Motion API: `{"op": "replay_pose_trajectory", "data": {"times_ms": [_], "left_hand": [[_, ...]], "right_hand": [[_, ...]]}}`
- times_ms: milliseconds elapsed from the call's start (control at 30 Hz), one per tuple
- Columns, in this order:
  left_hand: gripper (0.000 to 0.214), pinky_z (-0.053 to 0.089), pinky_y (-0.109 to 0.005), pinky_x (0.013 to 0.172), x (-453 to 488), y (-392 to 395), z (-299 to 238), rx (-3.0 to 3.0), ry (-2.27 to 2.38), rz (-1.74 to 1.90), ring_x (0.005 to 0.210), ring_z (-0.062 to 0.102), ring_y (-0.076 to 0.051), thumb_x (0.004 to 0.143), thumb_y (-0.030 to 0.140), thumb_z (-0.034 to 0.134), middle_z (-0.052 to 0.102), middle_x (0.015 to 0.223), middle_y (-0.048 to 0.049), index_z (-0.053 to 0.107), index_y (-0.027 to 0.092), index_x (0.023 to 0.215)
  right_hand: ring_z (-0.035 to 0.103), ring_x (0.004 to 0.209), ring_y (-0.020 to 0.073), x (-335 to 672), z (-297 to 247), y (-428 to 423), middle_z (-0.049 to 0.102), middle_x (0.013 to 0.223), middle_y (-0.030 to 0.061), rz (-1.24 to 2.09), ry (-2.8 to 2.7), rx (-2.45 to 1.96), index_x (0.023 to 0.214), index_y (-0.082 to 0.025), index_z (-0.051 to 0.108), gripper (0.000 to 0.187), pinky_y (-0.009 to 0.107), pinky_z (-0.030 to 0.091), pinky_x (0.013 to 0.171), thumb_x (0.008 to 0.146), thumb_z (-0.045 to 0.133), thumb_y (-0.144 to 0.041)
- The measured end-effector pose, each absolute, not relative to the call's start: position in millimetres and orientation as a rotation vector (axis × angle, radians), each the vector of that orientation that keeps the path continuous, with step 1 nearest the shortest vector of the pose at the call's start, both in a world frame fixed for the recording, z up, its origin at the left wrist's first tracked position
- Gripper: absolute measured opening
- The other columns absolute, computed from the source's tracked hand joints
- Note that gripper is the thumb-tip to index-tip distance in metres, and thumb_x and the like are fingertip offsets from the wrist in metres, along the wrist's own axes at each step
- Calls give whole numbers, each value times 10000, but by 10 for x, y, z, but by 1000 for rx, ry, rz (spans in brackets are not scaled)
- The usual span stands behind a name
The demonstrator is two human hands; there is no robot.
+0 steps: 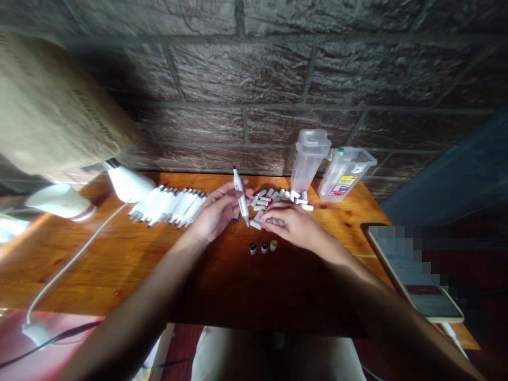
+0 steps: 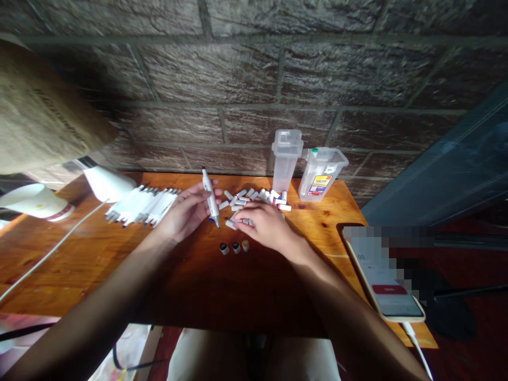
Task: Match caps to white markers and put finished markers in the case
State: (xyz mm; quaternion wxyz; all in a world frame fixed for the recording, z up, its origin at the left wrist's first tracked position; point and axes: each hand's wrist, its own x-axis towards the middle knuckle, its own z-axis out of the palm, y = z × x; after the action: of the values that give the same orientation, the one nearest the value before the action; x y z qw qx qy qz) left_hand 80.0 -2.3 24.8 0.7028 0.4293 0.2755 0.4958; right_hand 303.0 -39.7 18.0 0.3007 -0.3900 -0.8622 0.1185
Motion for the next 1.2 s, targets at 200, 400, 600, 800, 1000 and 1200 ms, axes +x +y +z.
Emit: {"op": "replay_pose_trajectory", "data": {"times_ms": [200,400,600,800,1000,1200], "left_hand": [[324,561,-281,835,809,-42,250,970,614,1082,906,735,-185,788,151,723,775,1048,-95,725,154,1112],[327,557,-278,795,819,-46,260,965,615,1081,851,731,-176,774,135,718,776,1024,-95,727,146,1100],[323,554,-266,753,829,-47,258,957,615,1075,827,726,-174,778,121,701,777,1013,-98,726,136,1100],[310,565,-261,768,808,-35,256,949,617,1086,794,716,-147,793,116,693,776,1019,-87,728,150,1099],[307,574,-253,789,781,-4,217,926,599,1088,788,710,-131,804,107,686,770,998,-69,727,159,1104],[316,569,-249,798,791,-4,221,914,607,1097,802,712,-133,798,103,690,770,989,-71,727,155,1107]], "right_hand": [[664,951,214,2907,12,-272,741,940,57,231,-2428,-1034,931,-216,780,189,351,457,955,925,666,-367],[626,928,216,2990,5,-267,705,920,63,184,-2436,-1049,939,-210,776,190,349,467,903,933,649,-351],[605,1018,229,2999,32,-283,693,1032,84,257,-2419,-1061,988,-217,766,168,367,472,923,934,651,-327],[656,860,188,3158,154,-424,739,982,61,786,-2096,-1062,1009,-191,744,242,324,515,789,899,689,-400],[679,969,221,3341,389,-547,735,1117,81,1045,-1790,-1070,1120,-187,725,407,349,541,853,849,711,-489],[664,858,201,3698,562,-514,723,974,72,1227,-1868,-1156,1000,-164,726,390,324,534,788,779,777,-480]]}}
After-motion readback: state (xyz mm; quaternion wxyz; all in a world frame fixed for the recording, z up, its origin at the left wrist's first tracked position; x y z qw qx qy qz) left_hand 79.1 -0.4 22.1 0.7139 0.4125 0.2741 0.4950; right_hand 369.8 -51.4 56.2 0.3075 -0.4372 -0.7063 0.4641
